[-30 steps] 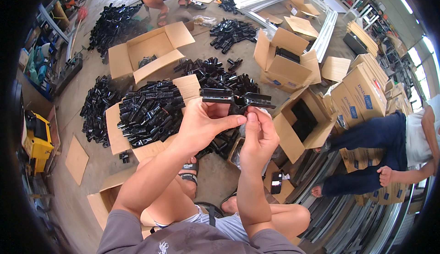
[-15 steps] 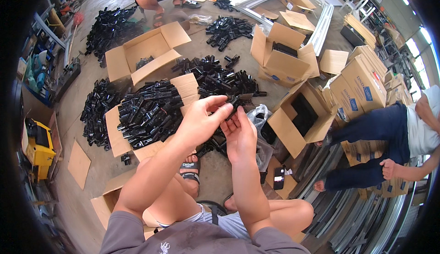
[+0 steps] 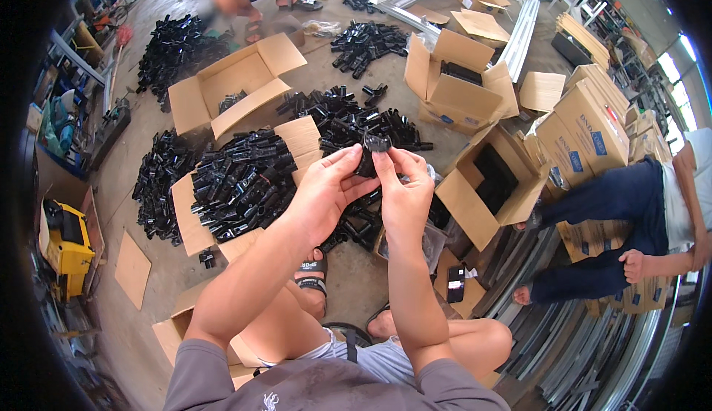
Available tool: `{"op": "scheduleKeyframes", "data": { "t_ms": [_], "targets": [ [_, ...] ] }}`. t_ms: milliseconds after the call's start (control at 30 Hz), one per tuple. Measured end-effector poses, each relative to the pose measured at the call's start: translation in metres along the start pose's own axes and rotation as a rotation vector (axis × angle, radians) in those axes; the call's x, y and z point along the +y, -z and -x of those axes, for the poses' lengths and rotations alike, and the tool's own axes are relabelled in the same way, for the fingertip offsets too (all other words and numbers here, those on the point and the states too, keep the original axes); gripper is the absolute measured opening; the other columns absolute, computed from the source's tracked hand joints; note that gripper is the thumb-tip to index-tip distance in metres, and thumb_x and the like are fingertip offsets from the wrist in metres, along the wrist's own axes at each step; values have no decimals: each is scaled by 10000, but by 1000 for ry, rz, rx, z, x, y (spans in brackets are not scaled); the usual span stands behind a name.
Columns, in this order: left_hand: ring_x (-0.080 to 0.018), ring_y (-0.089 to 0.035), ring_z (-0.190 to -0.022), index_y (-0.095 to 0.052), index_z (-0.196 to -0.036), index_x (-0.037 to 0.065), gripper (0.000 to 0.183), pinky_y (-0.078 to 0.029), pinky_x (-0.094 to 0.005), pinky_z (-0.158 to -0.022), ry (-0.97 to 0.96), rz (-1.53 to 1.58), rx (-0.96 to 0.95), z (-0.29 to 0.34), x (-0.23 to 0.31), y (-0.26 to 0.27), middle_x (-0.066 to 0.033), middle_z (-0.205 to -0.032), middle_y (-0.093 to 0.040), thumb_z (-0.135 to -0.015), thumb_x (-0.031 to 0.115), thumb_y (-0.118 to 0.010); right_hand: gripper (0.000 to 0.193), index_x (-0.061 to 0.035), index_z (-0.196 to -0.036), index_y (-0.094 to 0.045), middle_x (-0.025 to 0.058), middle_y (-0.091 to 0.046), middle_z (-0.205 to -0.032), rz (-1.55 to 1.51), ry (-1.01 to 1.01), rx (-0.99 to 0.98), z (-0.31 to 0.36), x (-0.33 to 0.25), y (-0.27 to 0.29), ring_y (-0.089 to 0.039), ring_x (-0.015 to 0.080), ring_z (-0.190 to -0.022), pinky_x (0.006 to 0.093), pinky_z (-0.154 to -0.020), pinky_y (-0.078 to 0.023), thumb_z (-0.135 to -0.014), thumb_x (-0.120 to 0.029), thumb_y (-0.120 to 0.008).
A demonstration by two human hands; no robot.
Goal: The person picks up black plastic joint parts from the floor and a container, fits them together by hand, and places the assembled components into a cardboard box.
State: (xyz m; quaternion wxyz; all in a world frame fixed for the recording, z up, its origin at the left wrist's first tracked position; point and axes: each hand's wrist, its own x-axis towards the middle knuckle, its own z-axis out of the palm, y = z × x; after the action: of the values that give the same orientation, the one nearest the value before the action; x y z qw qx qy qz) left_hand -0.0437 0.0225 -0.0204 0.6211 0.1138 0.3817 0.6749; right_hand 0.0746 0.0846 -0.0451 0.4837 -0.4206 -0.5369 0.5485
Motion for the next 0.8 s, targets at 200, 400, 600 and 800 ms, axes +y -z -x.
{"op": "scheduleKeyframes", "data": {
  "t_ms": [200,400,600,800],
  "targets": [
    [-182,-670,-1045,-638,-1202,37,282,-562,-340,-960,-35,133,-44,4,-2,1,-83,-1150,-697,-1045,268,-599,402,-27,-1130,-720,7,-684,-940,-174,-13,20,-4,3,16,-611,75,-838,219,-684,-429,-1046,-401,-598],
    [-214,-651,-1093,-585,-1267,-34,367,-520,-337,-1025,-139,142,5,9,11,5,-147,-1218,-675,-1038,253,-583,367,-30,-848,-706,23,-658,-684,451,-295,181,-17,186,147,-624,100,-634,264,-535,-464,-1026,-336,-610],
    [-205,-666,-1072,-566,-1217,23,233,-545,-362,-991,-158,192,39,10,15,5,-136,-1205,-673,-1056,189,-536,154,-96,-831,-791,194,-748,-882,1202,-495,-96,49,324,200,-734,360,-913,452,-820,-579,-846,-141,-645],
    [-229,-662,-1101,-553,-1241,26,243,-549,-380,-1008,-146,178,37,13,17,-6,-144,-1232,-662,-1061,187,-527,247,0,-1048,-730,291,-700,-1112,1413,-477,-184,58,362,198,-692,442,-1063,524,-921,-566,-879,-86,-572]
  ]
}}
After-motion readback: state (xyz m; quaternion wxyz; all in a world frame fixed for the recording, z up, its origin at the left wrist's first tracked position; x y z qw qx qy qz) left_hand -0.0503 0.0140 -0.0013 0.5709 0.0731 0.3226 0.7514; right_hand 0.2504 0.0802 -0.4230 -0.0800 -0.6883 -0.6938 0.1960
